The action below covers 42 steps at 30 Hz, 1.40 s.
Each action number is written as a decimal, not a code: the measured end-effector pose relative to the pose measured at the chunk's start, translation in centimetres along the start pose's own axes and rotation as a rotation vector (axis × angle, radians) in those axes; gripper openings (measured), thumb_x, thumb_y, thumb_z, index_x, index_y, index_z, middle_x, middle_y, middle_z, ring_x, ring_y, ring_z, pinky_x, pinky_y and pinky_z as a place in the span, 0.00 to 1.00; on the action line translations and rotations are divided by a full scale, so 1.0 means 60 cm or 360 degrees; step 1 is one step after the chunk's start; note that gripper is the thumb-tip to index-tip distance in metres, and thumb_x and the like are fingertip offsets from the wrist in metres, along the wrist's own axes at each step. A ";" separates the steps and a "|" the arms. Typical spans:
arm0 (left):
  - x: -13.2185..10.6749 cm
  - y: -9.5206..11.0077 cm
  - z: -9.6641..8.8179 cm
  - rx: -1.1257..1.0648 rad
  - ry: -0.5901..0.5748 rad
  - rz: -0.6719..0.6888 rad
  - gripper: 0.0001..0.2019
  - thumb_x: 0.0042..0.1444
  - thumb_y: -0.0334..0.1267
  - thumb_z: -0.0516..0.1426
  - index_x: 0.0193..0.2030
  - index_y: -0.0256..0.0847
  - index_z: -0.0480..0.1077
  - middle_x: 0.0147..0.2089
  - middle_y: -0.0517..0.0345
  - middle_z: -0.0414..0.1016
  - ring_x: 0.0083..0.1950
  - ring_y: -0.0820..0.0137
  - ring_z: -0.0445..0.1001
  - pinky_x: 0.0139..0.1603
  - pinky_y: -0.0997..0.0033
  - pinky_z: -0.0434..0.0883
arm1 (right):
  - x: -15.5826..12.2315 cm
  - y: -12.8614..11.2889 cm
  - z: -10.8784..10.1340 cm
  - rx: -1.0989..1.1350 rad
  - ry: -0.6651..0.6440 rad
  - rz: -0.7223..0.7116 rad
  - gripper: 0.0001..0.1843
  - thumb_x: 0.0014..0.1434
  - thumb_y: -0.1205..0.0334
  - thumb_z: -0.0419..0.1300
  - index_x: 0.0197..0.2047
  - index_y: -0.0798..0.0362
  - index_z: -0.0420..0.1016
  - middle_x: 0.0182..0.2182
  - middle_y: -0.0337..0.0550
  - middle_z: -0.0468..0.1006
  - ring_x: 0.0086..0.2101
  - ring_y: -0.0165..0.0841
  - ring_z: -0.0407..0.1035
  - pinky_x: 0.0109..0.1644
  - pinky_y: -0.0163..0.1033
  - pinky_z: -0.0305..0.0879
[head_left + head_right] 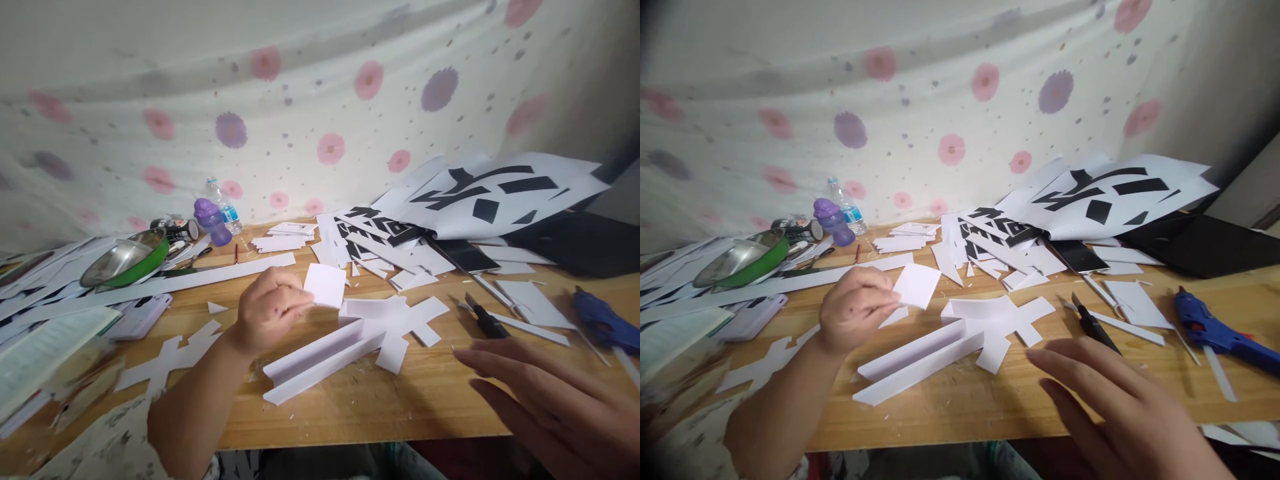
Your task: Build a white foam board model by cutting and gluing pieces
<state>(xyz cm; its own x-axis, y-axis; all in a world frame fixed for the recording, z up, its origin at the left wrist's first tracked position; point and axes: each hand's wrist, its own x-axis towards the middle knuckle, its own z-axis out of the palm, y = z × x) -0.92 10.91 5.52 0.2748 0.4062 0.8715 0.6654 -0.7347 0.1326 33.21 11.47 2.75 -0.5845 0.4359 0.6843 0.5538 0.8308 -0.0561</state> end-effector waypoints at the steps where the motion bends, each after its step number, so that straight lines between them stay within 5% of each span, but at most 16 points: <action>1: 0.000 0.011 -0.001 -0.0028 -0.0018 0.0066 0.10 0.51 0.24 0.61 0.37 0.42 0.72 0.35 0.59 0.70 0.35 0.74 0.73 0.34 0.74 0.73 | 0.021 -0.016 0.006 0.0028 0.0020 -0.0025 0.15 0.60 0.65 0.54 0.50 0.43 0.70 0.38 0.42 0.77 0.34 0.33 0.75 0.35 0.33 0.75; 7: 0.002 0.029 0.001 -0.0160 -0.0060 0.0078 0.06 0.51 0.26 0.62 0.34 0.37 0.70 0.32 0.58 0.71 0.32 0.75 0.73 0.31 0.75 0.73 | 0.098 -0.085 0.051 0.0324 0.0154 0.0036 0.19 0.59 0.70 0.57 0.53 0.49 0.67 0.39 0.44 0.74 0.37 0.31 0.73 0.40 0.35 0.72; 18: -0.002 0.041 0.009 -0.0253 -0.0043 -0.0045 0.08 0.48 0.31 0.66 0.31 0.37 0.70 0.29 0.59 0.72 0.29 0.77 0.71 0.28 0.78 0.70 | 0.149 -0.107 0.088 0.0704 0.0258 0.0086 0.10 0.57 0.74 0.59 0.42 0.53 0.72 0.34 0.43 0.73 0.36 0.29 0.68 0.38 0.35 0.68; 21: -0.005 0.036 0.015 -0.0347 0.0029 -0.0166 0.04 0.51 0.30 0.63 0.33 0.37 0.72 0.30 0.58 0.74 0.31 0.76 0.72 0.31 0.77 0.70 | 0.144 -0.106 0.094 0.0935 0.0170 0.0345 0.02 0.59 0.69 0.58 0.35 0.53 0.71 0.28 0.39 0.72 0.29 0.27 0.67 0.31 0.33 0.65; 26: -0.017 0.020 0.027 -0.0440 0.0114 -0.0667 0.02 0.57 0.30 0.58 0.34 0.38 0.72 0.27 0.61 0.74 0.29 0.76 0.72 0.30 0.77 0.70 | 0.131 -0.100 0.103 0.1714 0.0045 0.1138 0.11 0.56 0.55 0.62 0.30 0.54 0.69 0.21 0.36 0.70 0.22 0.27 0.66 0.24 0.32 0.64; 31: -0.023 0.004 0.035 -0.0574 -0.0082 -0.1072 0.05 0.55 0.36 0.58 0.32 0.38 0.72 0.26 0.62 0.73 0.27 0.76 0.72 0.29 0.77 0.70 | 0.118 -0.090 0.107 0.2003 0.0154 0.1363 0.12 0.51 0.55 0.66 0.31 0.54 0.71 0.20 0.35 0.71 0.21 0.26 0.66 0.23 0.32 0.65; 36: -0.019 -0.003 0.037 -0.0541 -0.0334 -0.1175 0.06 0.53 0.39 0.58 0.31 0.40 0.74 0.28 0.60 0.75 0.30 0.73 0.73 0.32 0.74 0.70 | 0.081 -0.064 0.100 0.1408 0.0423 0.1228 0.07 0.53 0.60 0.64 0.32 0.52 0.71 0.25 0.37 0.73 0.25 0.27 0.69 0.28 0.33 0.68; 42: -0.018 -0.005 0.033 -0.0612 -0.0897 -0.0915 0.07 0.56 0.41 0.57 0.36 0.43 0.76 0.37 0.58 0.77 0.40 0.71 0.75 0.42 0.72 0.71 | 0.022 -0.042 0.112 0.0450 0.0428 0.0765 0.05 0.54 0.68 0.61 0.34 0.51 0.70 0.28 0.37 0.74 0.25 0.26 0.70 0.29 0.32 0.70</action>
<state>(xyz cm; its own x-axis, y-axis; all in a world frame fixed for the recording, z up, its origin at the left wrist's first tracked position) -0.04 11.77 3.64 0.3383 0.9004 0.2734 0.5545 -0.4255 0.7152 27.07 12.26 -1.07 -0.1183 0.7121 0.6921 0.5181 0.6389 -0.5688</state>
